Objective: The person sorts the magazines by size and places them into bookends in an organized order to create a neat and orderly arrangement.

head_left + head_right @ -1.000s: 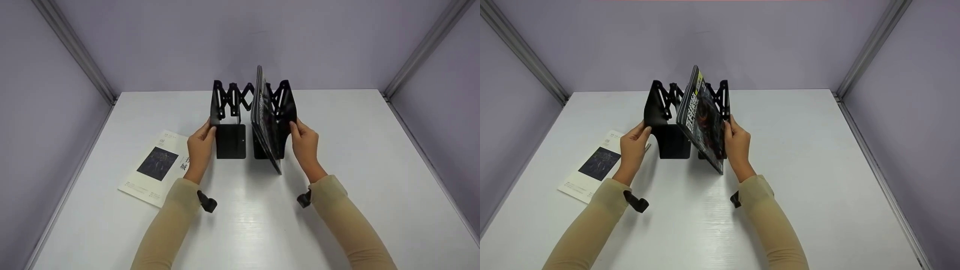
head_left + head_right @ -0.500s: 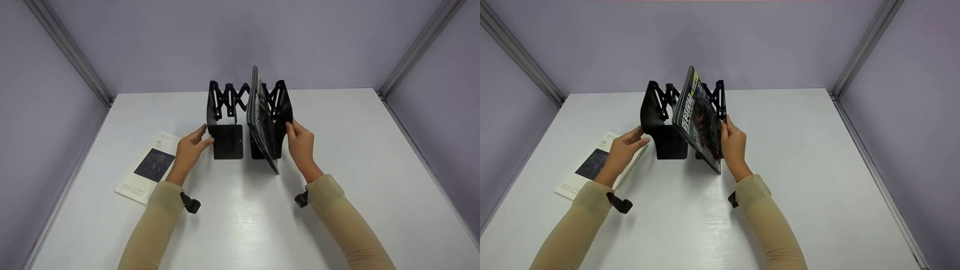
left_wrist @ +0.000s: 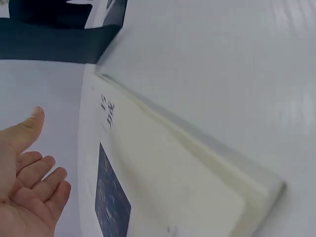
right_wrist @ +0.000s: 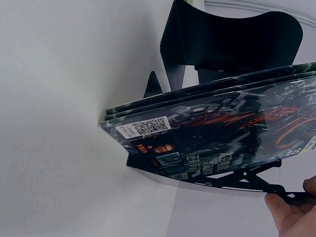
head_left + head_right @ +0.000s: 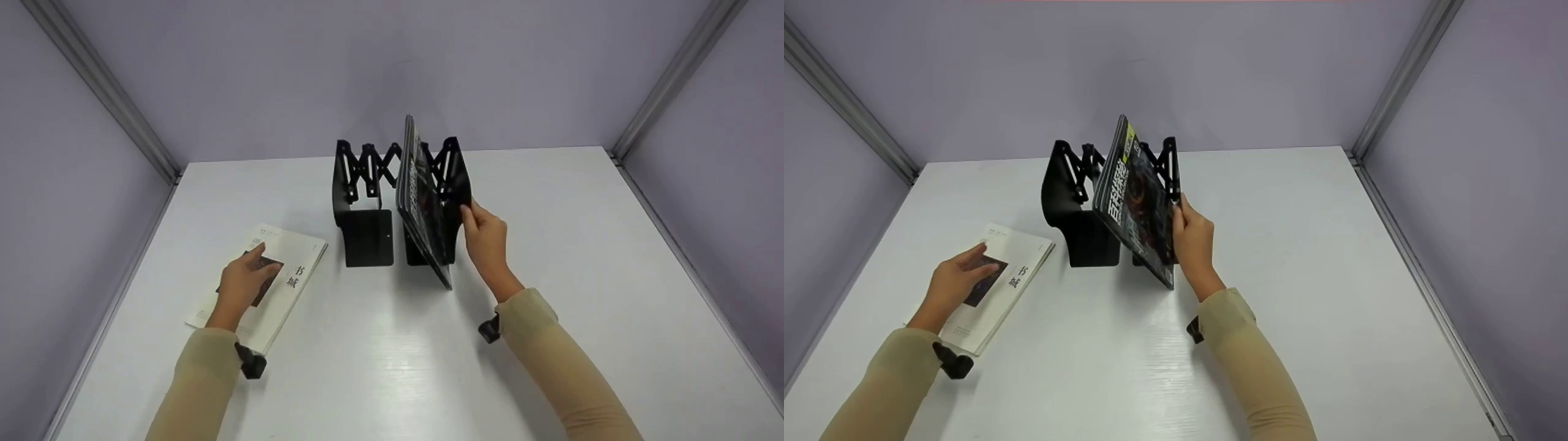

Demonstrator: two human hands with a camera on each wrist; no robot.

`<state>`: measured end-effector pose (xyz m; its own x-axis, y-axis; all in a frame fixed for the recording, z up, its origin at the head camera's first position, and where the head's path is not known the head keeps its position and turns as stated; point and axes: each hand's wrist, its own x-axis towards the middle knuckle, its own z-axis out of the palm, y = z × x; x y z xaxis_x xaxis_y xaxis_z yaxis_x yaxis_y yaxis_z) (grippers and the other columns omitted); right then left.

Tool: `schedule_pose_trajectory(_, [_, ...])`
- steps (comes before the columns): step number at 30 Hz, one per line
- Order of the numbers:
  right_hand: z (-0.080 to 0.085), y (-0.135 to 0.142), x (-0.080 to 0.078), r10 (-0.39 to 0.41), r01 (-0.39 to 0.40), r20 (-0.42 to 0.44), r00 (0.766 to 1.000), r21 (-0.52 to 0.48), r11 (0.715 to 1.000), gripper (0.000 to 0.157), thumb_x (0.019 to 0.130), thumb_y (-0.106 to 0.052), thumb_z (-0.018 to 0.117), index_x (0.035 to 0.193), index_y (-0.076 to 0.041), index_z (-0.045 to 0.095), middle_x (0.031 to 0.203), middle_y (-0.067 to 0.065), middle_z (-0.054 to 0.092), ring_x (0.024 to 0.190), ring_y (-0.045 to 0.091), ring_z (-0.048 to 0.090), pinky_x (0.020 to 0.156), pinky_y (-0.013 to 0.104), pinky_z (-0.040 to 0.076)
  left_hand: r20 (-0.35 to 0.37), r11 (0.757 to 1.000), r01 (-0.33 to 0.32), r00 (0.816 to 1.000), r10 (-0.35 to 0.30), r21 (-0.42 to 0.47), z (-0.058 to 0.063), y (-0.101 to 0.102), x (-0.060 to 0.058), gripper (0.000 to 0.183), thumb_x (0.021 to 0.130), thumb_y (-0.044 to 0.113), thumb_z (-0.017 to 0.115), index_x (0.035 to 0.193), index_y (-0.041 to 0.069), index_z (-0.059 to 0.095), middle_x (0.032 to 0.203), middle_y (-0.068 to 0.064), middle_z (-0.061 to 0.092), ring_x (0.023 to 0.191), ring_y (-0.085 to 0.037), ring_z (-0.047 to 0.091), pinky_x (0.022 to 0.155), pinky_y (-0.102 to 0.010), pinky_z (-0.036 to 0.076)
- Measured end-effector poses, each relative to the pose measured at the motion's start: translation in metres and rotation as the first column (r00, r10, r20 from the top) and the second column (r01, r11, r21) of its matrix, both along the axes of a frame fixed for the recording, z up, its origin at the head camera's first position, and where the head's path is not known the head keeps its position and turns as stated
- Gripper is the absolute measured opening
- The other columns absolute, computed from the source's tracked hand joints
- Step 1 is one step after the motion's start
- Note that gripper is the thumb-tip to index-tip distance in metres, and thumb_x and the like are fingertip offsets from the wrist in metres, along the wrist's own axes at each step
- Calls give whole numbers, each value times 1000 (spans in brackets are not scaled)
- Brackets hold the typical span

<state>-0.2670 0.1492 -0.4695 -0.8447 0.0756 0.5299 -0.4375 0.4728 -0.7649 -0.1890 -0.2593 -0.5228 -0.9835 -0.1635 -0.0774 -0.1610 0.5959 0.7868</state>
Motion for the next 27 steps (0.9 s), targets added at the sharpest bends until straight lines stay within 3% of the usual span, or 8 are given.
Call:
schedule_pose_trajectory(5, [-3, -2, 4, -9, 9, -2, 1000, 12, 1000, 26, 90, -15, 55, 111, -2, 62, 83, 11, 68, 63, 17, 58, 55, 22, 43, 46, 994, -64, 997, 68, -84, -8, -26, 13, 68, 86, 28, 60, 140, 5, 26, 138, -20, 31, 128, -37, 25, 103, -47, 25])
schedule_pose_trajectory(11, [-4, -6, 5, -21, 21, 16, 1000, 28, 999, 26, 90, -17, 55, 112, -5, 62, 82, 10, 68, 60, 14, 54, 53, 23, 41, 111, 987, -78, 989, 94, -143, -14, -42, 21, 74, 85, 26, 61, 140, -2, 20, 138, -27, 27, 126, -42, 24, 102, -50, 25])
schedule_pose_trajectory(27, [-8, -13, 7, -12, 12, 20, 1000, 15, 1000, 30, 90, -18, 55, 113, 0, 60, 95, 12, 66, 58, 13, 52, 52, 20, 40, 183, 969, -91, 974, 134, -228, -19, -60, 26, 77, 84, 25, 62, 134, -14, 19, 135, -35, 23, 125, -46, 21, 103, -50, 22])
